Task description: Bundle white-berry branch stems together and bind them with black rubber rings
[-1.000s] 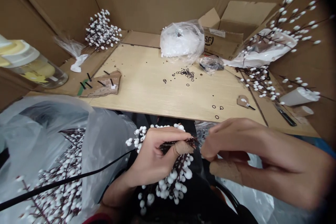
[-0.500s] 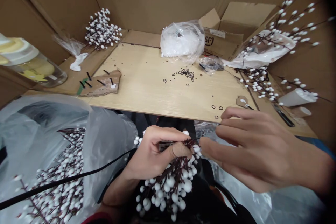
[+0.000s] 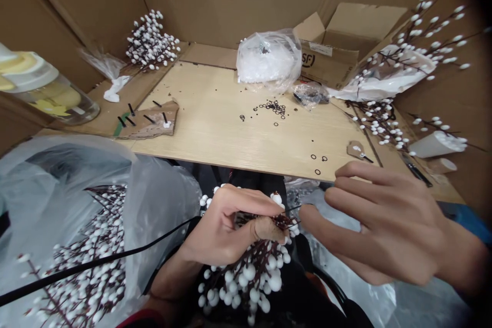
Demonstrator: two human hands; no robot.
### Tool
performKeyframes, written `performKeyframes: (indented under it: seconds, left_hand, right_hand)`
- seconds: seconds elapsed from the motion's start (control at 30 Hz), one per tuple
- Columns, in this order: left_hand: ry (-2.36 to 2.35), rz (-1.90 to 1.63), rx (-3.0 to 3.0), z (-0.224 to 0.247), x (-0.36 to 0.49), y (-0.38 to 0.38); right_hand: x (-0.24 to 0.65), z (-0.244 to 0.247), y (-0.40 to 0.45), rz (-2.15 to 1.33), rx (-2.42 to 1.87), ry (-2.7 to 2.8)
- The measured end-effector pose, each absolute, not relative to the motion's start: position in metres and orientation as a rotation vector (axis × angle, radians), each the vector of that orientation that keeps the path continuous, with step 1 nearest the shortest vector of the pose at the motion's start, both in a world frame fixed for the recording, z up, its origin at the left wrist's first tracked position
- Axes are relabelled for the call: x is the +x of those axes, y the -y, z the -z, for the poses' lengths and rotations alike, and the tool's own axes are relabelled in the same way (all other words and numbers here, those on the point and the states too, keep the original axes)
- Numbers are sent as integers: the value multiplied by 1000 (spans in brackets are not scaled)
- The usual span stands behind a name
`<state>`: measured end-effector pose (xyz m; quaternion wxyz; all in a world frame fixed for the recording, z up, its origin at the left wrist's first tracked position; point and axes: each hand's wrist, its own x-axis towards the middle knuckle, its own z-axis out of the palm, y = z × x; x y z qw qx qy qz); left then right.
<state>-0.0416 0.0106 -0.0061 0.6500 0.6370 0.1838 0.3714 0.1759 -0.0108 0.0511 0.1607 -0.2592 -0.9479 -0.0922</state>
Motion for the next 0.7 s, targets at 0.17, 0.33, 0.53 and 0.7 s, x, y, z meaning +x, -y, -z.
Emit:
performKeyframes:
  seconds: [0.17, 0.33, 0.53, 0.7]
  left_hand:
    - [-318, -832, 1474, 5, -39, -12]
    - [-234, -788, 1485, 2, -38, -16]
    - [-232, -704, 1452, 3, -38, -18]
    - [-305, -666, 1428, 0, -36, -16]
  right_hand:
    - [175, -54, -2, 5, -655, 2786]
    - [176, -60, -17, -139, -514, 2883]
    - [174, -67, -24, -167, -468, 2933]
    - [172, -63, -22, -131, -496, 2901]
